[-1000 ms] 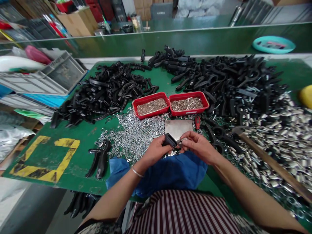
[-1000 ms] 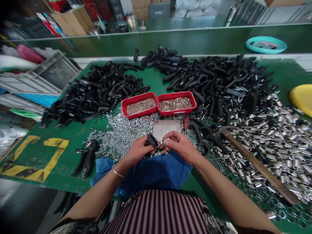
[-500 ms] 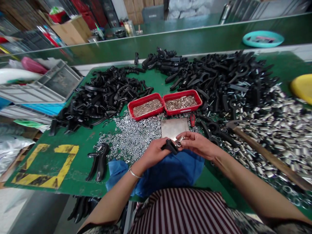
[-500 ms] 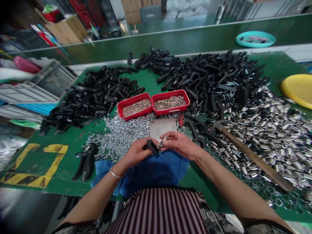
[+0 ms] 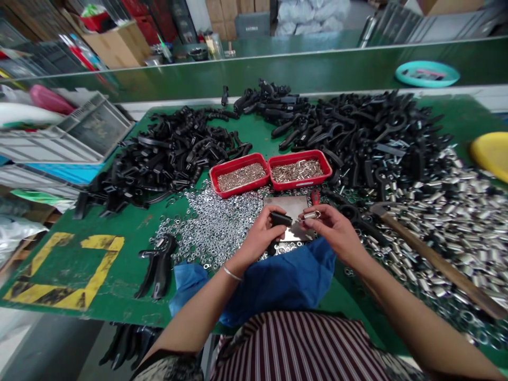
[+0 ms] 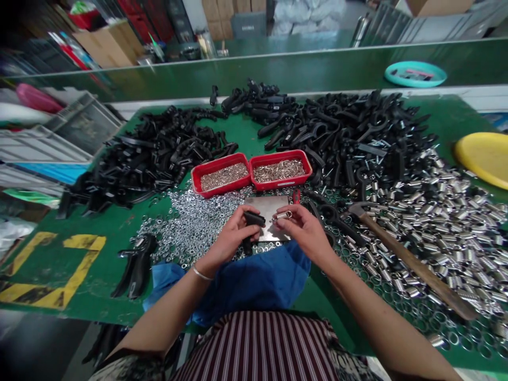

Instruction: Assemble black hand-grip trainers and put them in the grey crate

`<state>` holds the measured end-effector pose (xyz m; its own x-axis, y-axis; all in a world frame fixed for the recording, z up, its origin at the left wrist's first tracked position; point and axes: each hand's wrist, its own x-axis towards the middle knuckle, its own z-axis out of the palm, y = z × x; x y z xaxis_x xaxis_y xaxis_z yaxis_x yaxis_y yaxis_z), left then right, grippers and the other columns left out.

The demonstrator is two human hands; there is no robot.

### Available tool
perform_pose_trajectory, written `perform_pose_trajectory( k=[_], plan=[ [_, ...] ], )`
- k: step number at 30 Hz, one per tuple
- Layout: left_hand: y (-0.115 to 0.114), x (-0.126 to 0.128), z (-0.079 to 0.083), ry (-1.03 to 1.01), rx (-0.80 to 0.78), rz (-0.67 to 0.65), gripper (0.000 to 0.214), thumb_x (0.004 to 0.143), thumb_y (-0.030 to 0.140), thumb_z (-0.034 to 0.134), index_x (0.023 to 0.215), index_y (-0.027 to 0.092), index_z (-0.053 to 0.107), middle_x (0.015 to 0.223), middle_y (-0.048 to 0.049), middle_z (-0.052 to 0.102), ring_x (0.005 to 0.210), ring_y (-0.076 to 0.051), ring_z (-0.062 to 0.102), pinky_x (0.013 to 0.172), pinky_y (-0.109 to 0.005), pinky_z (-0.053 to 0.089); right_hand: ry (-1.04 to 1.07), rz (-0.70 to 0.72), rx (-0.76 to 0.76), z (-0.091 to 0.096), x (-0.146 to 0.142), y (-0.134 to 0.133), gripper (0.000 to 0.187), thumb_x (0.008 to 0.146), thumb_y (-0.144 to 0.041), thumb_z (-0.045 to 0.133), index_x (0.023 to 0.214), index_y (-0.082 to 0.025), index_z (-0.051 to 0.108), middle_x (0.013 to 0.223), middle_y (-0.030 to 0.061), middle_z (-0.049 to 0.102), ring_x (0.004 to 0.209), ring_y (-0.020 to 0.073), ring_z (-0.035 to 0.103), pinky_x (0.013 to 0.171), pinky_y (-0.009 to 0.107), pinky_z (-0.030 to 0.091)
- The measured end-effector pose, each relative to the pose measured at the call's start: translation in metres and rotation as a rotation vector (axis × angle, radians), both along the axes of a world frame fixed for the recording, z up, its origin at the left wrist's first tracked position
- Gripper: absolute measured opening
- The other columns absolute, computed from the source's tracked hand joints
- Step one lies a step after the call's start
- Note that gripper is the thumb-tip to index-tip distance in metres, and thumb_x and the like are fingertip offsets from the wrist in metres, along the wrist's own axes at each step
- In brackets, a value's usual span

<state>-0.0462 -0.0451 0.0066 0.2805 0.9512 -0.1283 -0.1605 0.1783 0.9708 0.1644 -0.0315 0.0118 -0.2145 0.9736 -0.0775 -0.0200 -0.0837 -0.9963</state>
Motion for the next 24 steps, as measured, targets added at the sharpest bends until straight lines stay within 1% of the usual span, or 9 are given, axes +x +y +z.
perform_pose_trajectory(
  k=[4, 10, 11, 13, 16, 18, 20, 22, 24],
  plan=[
    [0.004, 0.014, -0.005, 0.088, -0.014, 0.139, 0.034, 0.084, 0.021, 0.064, 0.112, 0.024, 0.046, 0.08, 0.0035, 0.059, 0.062, -0.009, 0.052, 0.059, -0.021, 0.042, 0.048, -0.11, -0.008, -0.003, -0.015, -0.004, 0.032, 0.083, -0.041, 0.075, 0.107, -0.023, 0.064, 0.098, 0.0037, 0.073, 0.082, 0.0175, 0.071, 0.084, 0.035, 0.057],
    [0.001, 0.027, -0.017, -0.035, -0.1, 0.197, 0.037, 0.083, 0.027, 0.066, 0.112, 0.024, 0.044, 0.069, 0.0069, 0.054, 0.056, -0.01, 0.052, 0.054, -0.021, 0.041, 0.005, -0.161, 0.028, -0.01, -0.03, -0.009, 0.029, 0.084, -0.041, 0.073, 0.106, -0.024, 0.064, 0.097, 0.0026, 0.068, 0.084, 0.0177, 0.064, 0.078, 0.031, 0.051],
    [-0.001, 0.028, -0.016, -0.04, -0.114, 0.164, 0.036, 0.083, 0.028, 0.065, 0.112, 0.023, 0.044, 0.067, 0.0075, 0.053, 0.054, -0.01, 0.051, 0.053, -0.021, 0.04, -0.003, -0.149, 0.025, -0.012, -0.029, -0.009, 0.028, 0.085, -0.04, 0.073, 0.106, -0.024, 0.064, 0.094, 0.0017, 0.067, 0.082, 0.017, 0.062, 0.076, 0.03, 0.05],
    [-0.007, 0.027, -0.012, 0.001, -0.122, 0.017, 0.036, 0.083, 0.027, 0.066, 0.112, 0.023, 0.045, 0.068, 0.0064, 0.056, 0.051, -0.009, 0.048, 0.049, -0.02, 0.037, 0.009, -0.076, 0.0, -0.013, -0.023, -0.009, 0.027, 0.085, -0.04, 0.073, 0.104, -0.023, 0.066, 0.091, 0.0007, 0.066, 0.081, 0.0162, 0.06, 0.074, 0.029, 0.047],
    [-0.015, 0.022, 0.003, 0.094, -0.118, -0.273, 0.047, 0.083, 0.03, 0.071, 0.121, 0.022, 0.046, 0.085, -0.0004, 0.065, 0.054, -0.009, 0.05, 0.049, -0.021, 0.036, 0.1, 0.067, -0.06, -0.012, -0.012, -0.007, 0.025, 0.085, -0.04, 0.073, 0.1, -0.021, 0.068, 0.095, 0.001, 0.066, 0.088, 0.0161, 0.06, 0.08, 0.028, 0.047],
    [-0.018, 0.019, 0.011, 0.048, -0.13, -0.395, 0.05, 0.087, 0.039, 0.069, 0.127, 0.021, 0.044, 0.093, -0.0046, 0.068, 0.057, -0.009, 0.052, 0.051, -0.022, 0.039, 0.167, 0.124, -0.098, -0.009, -0.008, -0.005, 0.024, 0.085, -0.04, 0.074, 0.099, -0.02, 0.069, 0.093, 0.0005, 0.065, 0.086, 0.0148, 0.06, 0.079, 0.027, 0.046],
    [-0.019, 0.019, 0.014, -0.049, -0.167, -0.444, 0.049, 0.094, 0.05, 0.058, 0.129, 0.021, 0.042, 0.096, -0.0063, 0.069, 0.053, -0.008, 0.051, 0.051, -0.023, 0.04, 0.209, 0.181, -0.133, -0.005, -0.006, -0.002, 0.026, 0.084, -0.04, 0.074, 0.098, -0.02, 0.067, 0.088, -0.0007, 0.063, 0.076, 0.0127, 0.057, 0.072, 0.027, 0.046],
    [-0.019, 0.021, 0.01, -0.074, -0.214, -0.442, 0.047, 0.097, 0.053, 0.05, 0.131, 0.021, 0.042, 0.09, -0.0053, 0.07, 0.047, -0.007, 0.047, 0.047, -0.022, 0.036, 0.2, 0.253, -0.141, -0.003, -0.004, 0.0, 0.027, 0.084, -0.041, 0.075, 0.097, -0.019, 0.066, 0.087, -0.0006, 0.064, 0.074, 0.0122, 0.057, 0.07, 0.027, 0.047],
    [-0.017, 0.023, 0.003, -0.007, -0.209, -0.383, 0.041, 0.096, 0.05, 0.055, 0.124, 0.02, 0.048, 0.081, -0.0033, 0.071, 0.044, -0.007, 0.045, 0.044, -0.02, 0.032, 0.121, 0.309, -0.097, -0.003, 0.0, 0.0, 0.028, 0.086, -0.042, 0.072, 0.101, -0.019, 0.066, 0.095, 0.0018, 0.067, 0.083, 0.0146, 0.061, 0.078, 0.029, 0.049]
  ],
)
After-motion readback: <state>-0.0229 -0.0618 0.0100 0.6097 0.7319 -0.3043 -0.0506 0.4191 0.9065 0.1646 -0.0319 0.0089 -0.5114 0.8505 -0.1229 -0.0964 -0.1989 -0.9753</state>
